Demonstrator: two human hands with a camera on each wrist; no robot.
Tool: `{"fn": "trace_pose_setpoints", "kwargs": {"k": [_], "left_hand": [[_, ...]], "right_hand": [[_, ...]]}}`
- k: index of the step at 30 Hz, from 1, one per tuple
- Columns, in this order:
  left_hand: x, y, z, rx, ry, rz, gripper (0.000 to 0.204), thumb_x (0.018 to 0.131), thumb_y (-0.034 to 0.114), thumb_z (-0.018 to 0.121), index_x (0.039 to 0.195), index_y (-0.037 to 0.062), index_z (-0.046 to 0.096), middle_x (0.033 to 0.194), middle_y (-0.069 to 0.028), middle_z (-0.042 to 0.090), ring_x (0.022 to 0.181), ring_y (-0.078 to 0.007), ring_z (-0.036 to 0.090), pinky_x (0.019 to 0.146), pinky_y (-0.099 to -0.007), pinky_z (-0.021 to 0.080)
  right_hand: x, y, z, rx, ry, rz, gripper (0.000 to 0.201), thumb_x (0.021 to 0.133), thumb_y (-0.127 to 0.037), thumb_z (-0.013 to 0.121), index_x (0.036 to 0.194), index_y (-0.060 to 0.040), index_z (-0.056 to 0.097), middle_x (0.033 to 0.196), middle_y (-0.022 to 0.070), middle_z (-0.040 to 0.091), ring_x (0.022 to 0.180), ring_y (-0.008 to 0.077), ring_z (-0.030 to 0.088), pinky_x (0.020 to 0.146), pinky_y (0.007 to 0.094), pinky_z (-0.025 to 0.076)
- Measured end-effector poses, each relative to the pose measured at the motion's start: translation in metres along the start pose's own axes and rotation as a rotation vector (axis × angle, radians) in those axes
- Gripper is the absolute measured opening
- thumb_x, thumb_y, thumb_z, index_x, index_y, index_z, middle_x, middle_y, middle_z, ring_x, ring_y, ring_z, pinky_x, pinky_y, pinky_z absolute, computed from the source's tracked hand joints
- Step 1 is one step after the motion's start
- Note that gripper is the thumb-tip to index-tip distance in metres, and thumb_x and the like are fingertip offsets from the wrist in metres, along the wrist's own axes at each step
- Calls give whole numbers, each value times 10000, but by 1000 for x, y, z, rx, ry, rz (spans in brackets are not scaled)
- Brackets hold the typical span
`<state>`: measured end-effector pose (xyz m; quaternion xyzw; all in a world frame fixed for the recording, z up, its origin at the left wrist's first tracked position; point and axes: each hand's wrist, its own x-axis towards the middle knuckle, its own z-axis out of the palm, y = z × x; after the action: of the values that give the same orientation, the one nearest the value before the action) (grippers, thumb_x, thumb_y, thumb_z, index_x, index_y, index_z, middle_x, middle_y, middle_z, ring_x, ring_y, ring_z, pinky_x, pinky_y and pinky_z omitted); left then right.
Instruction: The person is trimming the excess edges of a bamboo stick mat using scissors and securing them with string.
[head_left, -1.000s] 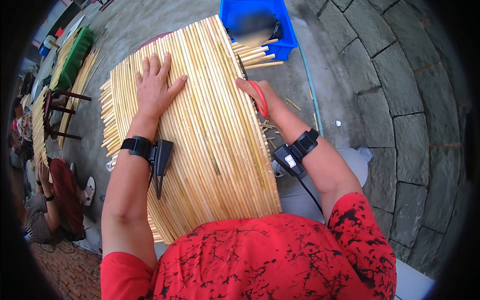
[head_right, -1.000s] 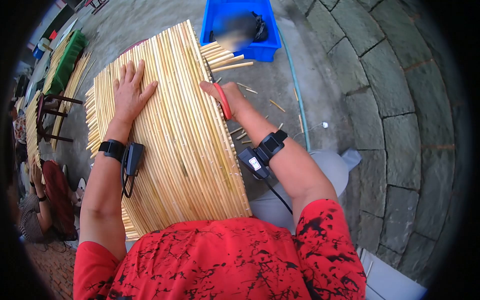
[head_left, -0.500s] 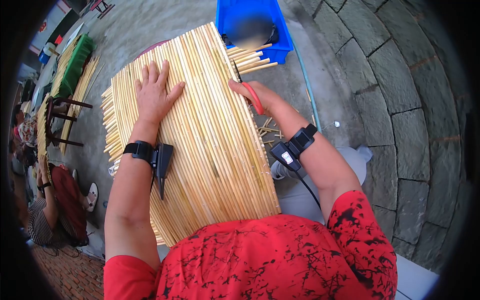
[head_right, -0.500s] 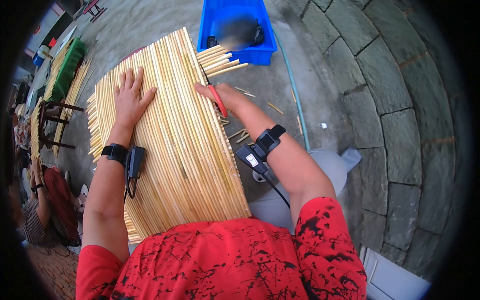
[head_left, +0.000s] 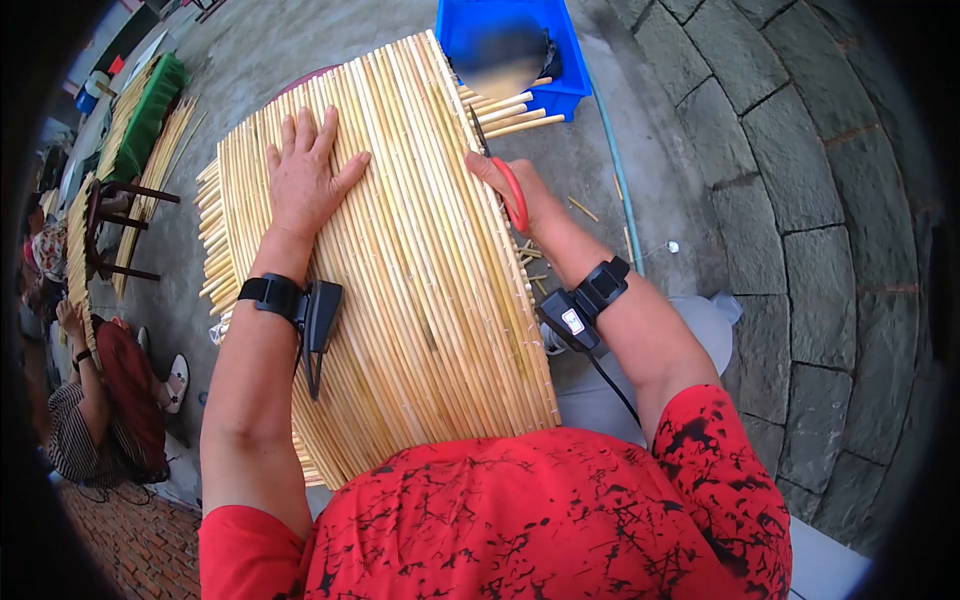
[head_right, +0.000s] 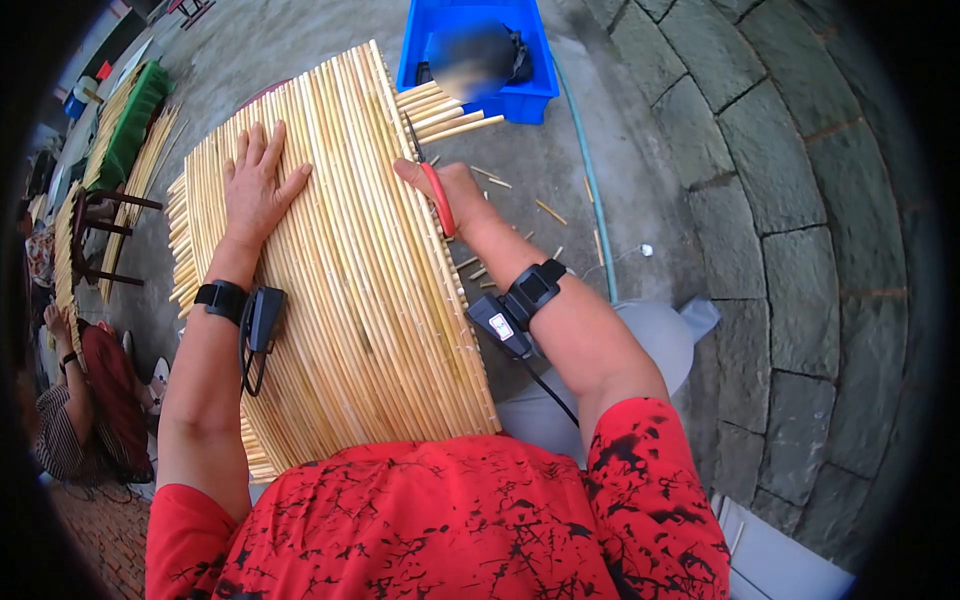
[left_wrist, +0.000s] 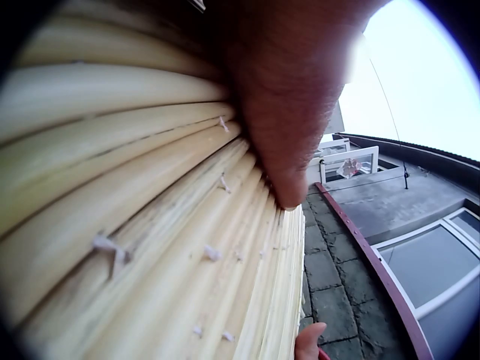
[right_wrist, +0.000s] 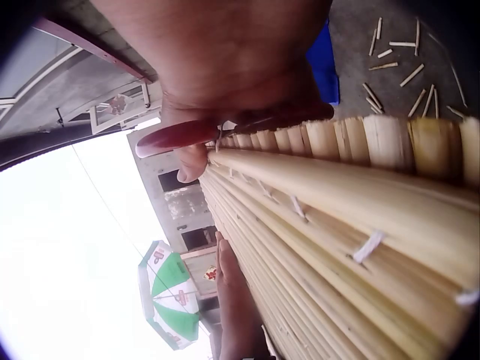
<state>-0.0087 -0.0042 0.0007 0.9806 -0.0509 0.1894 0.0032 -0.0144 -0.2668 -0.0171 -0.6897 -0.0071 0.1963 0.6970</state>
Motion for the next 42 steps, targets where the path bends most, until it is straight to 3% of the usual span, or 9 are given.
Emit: {"fn": "trace_pose_setpoints", "kwargs": {"k": [6, 10, 13, 18, 25, 31, 33, 37, 42], "left_hand": [[0, -1, 0, 5, 9, 6, 720, 777, 585, 494, 1348, 165, 362, 1386, -186, 311, 1303, -358, 237, 1019, -545, 195], [-1, -1, -1, 0, -1, -2, 722, 778, 585, 493, 1351, 167, 357, 1392, -181, 304, 1309, -354, 226, 1023, -543, 187], [-1, -1, -1, -5, -3, -3, 723, 778, 586, 493, 1352, 168, 355, 1395, -179, 299, 1311, -351, 224, 1023, -542, 186], [-1, -2, -2, -27, -1, -8, 722, 777, 588, 493, 1353, 175, 353, 1397, -175, 297, 1312, -346, 223, 1022, -539, 191], [-2, 2, -6, 6, -17, -16, 675, 804, 543, 496, 1354, 179, 353, 1399, -172, 298, 1314, -328, 229, 1024, -521, 189], [-2, 2, -5, 3, -8, -24, 673, 802, 547, 494, 1351, 181, 359, 1401, -171, 295, 1316, -328, 226, 1024, -520, 193], [-2, 3, -6, 6, -10, -23, 672, 802, 547, 494, 1350, 182, 361, 1401, -172, 295, 1316, -328, 227, 1024, -520, 195], [-1, 2, -6, 22, -29, -25, 682, 797, 550, 503, 1354, 187, 354, 1402, -167, 296, 1316, -325, 229, 1023, -522, 199], [0, 1, -2, 19, -18, -18, 687, 794, 562, 502, 1355, 196, 353, 1404, -159, 296, 1318, -320, 226, 1024, -523, 202]], "right_hand": [[-4, -11, -4, -144, -18, 81, 626, 774, -548, 591, 836, 72, 646, 713, 109, 648, 610, 153, 618, 559, 241, 468], [10, -4, -8, -21, -111, 80, 640, 779, -561, 572, 873, 69, 640, 780, 129, 651, 654, 158, 618, 585, 250, 468], [10, -14, -13, -182, -141, 82, 643, 783, -574, 554, 870, 57, 641, 787, 122, 637, 656, 146, 590, 564, 260, 446], [4, -9, -21, -145, -248, 252, 640, 781, -621, 518, 824, 6, 637, 678, 49, 568, 576, 112, 498, 491, 242, 355], [14, -14, -15, -124, -228, 149, 656, 780, -637, 504, 858, 1, 635, 702, 51, 578, 579, 112, 503, 498, 241, 359], [22, -15, -16, -173, -275, 183, 695, 787, -623, 504, 945, 43, 625, 818, 93, 611, 721, 144, 548, 627, 286, 417], [21, -14, -14, -199, -239, 110, 714, 791, -614, 502, 989, 63, 610, 931, 142, 621, 865, 169, 569, 740, 322, 436], [24, -10, -14, -161, -235, 97, 697, 795, -582, 525, 988, 82, 606, 955, 174, 627, 888, 186, 593, 758, 316, 453], [12, -13, -11, -208, -55, 125, 582, 764, -488, 630, 824, 91, 643, 719, 123, 646, 609, 173, 618, 546, 271, 477]]}}
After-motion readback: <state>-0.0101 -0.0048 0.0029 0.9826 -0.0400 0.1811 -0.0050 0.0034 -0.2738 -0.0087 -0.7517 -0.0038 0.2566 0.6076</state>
